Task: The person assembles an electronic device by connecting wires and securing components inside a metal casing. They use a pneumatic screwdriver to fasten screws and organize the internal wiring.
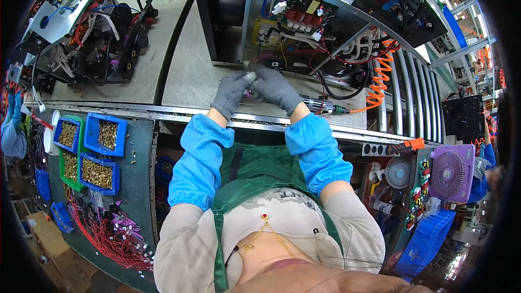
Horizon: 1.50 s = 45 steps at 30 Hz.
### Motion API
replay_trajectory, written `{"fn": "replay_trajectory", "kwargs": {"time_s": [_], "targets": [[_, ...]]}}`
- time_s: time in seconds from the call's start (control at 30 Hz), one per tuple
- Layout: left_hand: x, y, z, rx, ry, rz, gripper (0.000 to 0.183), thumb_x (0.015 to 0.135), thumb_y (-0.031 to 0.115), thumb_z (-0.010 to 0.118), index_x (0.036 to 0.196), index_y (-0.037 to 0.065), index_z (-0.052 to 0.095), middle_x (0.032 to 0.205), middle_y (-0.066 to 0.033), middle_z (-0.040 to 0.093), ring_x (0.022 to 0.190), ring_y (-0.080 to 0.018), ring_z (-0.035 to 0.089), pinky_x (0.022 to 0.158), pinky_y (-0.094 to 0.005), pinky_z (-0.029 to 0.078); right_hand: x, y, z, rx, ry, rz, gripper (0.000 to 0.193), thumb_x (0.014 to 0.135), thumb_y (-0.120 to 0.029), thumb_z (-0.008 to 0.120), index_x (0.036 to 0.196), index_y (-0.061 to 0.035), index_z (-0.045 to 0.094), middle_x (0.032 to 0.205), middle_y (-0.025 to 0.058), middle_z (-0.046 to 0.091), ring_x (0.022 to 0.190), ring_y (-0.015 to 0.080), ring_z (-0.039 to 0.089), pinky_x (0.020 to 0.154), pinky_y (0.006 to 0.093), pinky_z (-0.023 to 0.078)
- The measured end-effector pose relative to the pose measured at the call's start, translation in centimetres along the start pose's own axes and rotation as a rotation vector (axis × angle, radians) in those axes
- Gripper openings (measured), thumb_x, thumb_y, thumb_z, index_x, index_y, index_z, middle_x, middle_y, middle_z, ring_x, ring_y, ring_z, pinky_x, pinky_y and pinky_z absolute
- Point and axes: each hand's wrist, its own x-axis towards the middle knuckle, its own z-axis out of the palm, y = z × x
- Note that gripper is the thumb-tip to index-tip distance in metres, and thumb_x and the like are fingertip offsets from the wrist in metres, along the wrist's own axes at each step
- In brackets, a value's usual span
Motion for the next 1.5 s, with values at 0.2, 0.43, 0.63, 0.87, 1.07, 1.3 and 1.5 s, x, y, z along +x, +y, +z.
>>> {"fn": "replay_trajectory", "kwargs": {"time_s": [0.2,0.43,0.63,0.87,1.07,1.3,1.5], "targets": [[0.0,0.8,-0.9,0.097,0.067,-0.038,0.025,0.083,0.025,0.066,0.087,0.001,0.065,0.068,-0.0032,0.061,0.057,-0.0082,0.053,0.053,-0.0218,0.042,1.7,0.0,-1.9,-0.992,0.353,-0.222,0.021,0.081,-0.024,0.055,0.092,-0.0112,0.067,0.094,0.0165,0.064,0.084,0.0323,0.062,0.071,0.0435,0.049],[-0.7,0.2,-1.5,0.163,0.049,-0.047,0.025,0.084,0.025,0.064,0.091,0.001,0.064,0.07,-0.0033,0.061,0.057,-0.0083,0.054,0.052,-0.0221,0.044,4.6,0.4,-2.1,-1.099,0.196,-0.166,0.024,0.082,-0.023,0.052,0.088,-0.0061,0.069,0.093,0.0159,0.064,0.087,0.0335,0.061,0.073,0.0459,0.045],[-0.2,-0.5,-1.7,0.178,0.055,-0.103,0.023,0.086,0.024,0.062,0.091,0.001,0.062,0.07,-0.0019,0.058,0.055,-0.0084,0.051,0.051,-0.0231,0.047,7.5,4.7,-2.1,-1.162,0.369,-0.342,0.021,0.08,-0.026,0.056,0.083,-0.009,0.068,0.081,0.0126,0.066,0.076,0.0304,0.065,0.062,0.0436,0.051],[-0.3,-0.9,-1.7,0.22,0.039,-0.063,0.022,0.086,0.023,0.062,0.09,0.001,0.062,0.068,-0.0021,0.058,0.053,-0.0086,0.05,0.05,-0.0227,0.044,5.5,1.7,-4.8,-1.085,0.222,-0.244,0.022,0.079,-0.021,0.053,0.081,-0.0057,0.069,0.083,0.0164,0.066,0.078,0.0322,0.064,0.066,0.0451,0.048],[-0.1,-2.3,-2.1,0.148,0.106,-0.037,0.025,0.085,0.024,0.064,0.09,0.0,0.064,0.068,-0.0026,0.059,0.053,-0.0071,0.051,0.049,-0.0223,0.042,-0.9,-4.3,-4.5,-0.852,0.189,-0.162,0.022,0.082,-0.02,0.051,0.095,-0.0116,0.066,0.084,0.0118,0.066,0.081,0.0313,0.063,0.07,0.043,0.049],[-1.5,-0.1,-0.2,0.667,0.007,0.445,0.018,0.079,0.014,0.066,0.091,0.001,0.064,0.084,-0.0072,0.061,0.07,-0.0179,0.058,0.064,-0.0291,0.049,-3.1,-0.7,-3.1,-0.681,0.236,-0.586,0.033,0.079,-0.01,0.054,0.112,-0.0133,0.057,0.109,0.0071,0.06,0.097,0.0274,0.059,0.08,0.0395,0.049],[-2.6,1.5,0.6,0.802,-0.057,0.765,0.016,0.074,0.008,0.066,0.089,0.003,0.065,0.089,-0.0093,0.06,0.079,-0.0242,0.06,0.07,-0.03,0.049,-2.4,0.2,-3.2,-0.92,0.064,-0.456,0.031,0.08,-0.013,0.056,0.111,-0.0114,0.06,0.103,0.0087,0.064,0.099,0.0282,0.059,0.081,0.0393,0.049]]}}
